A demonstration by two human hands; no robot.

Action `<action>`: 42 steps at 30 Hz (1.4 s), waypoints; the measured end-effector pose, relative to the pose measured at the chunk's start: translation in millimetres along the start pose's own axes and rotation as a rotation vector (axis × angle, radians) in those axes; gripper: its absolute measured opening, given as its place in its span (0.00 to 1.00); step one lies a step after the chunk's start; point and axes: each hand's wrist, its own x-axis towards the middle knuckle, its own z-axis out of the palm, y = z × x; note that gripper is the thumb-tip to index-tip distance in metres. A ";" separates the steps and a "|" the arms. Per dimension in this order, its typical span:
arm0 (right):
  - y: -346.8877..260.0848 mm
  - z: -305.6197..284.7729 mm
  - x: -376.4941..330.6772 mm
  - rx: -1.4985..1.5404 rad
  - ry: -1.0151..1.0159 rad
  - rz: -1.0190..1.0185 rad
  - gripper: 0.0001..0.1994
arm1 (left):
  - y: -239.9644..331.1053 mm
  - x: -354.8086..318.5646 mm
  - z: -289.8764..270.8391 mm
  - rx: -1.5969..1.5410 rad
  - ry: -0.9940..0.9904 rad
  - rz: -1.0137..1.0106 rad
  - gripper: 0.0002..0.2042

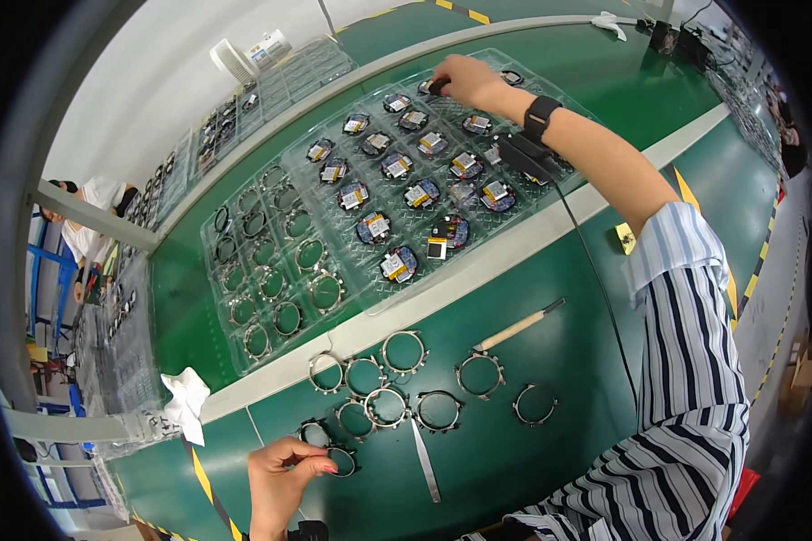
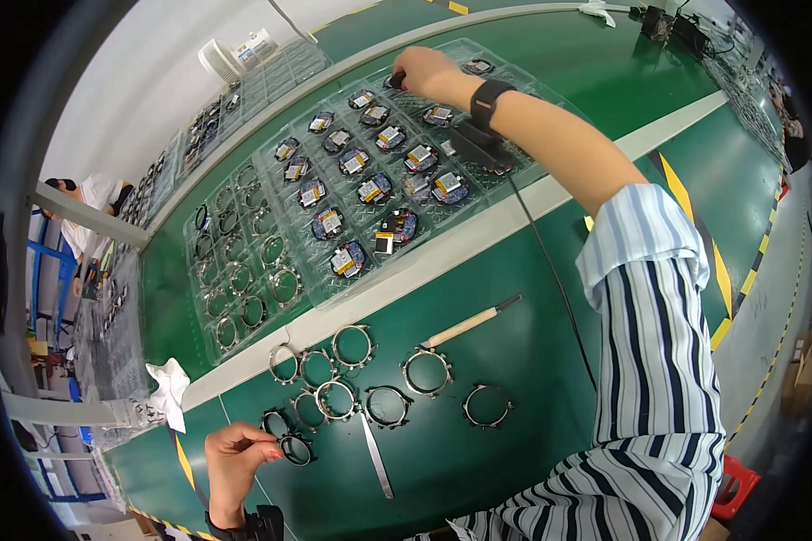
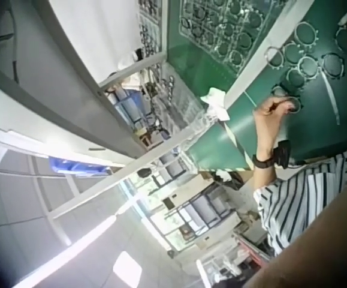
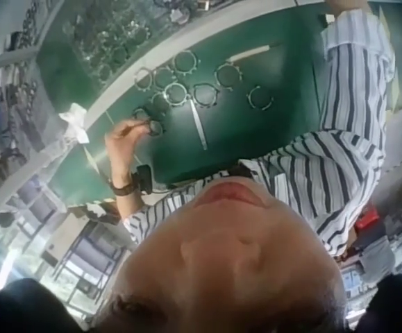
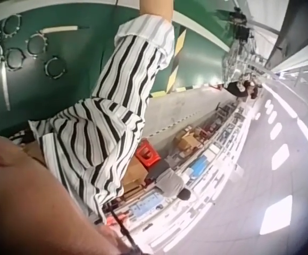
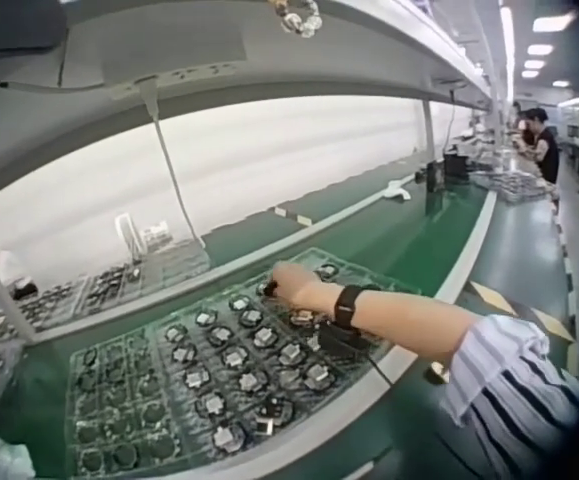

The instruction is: The person picks up a watch component, uses a tool to press internal parts, and sets it aside. They then take another watch component from a tray and repeat the process before placing it back into the tray.

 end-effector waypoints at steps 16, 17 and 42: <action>56.6 -18.8 -4.8 -0.027 -0.128 0.091 0.19 | -11.9 -2.9 -8.6 0.051 0.119 -0.083 0.06; 55.4 -21.3 -4.4 -0.024 -0.222 0.148 0.20 | -11.5 -2.0 -7.8 0.052 0.118 -0.085 0.06; 43.2 -18.0 7.9 -0.014 -0.196 0.192 0.26 | -15.9 7.6 2.3 0.057 0.190 0.043 0.06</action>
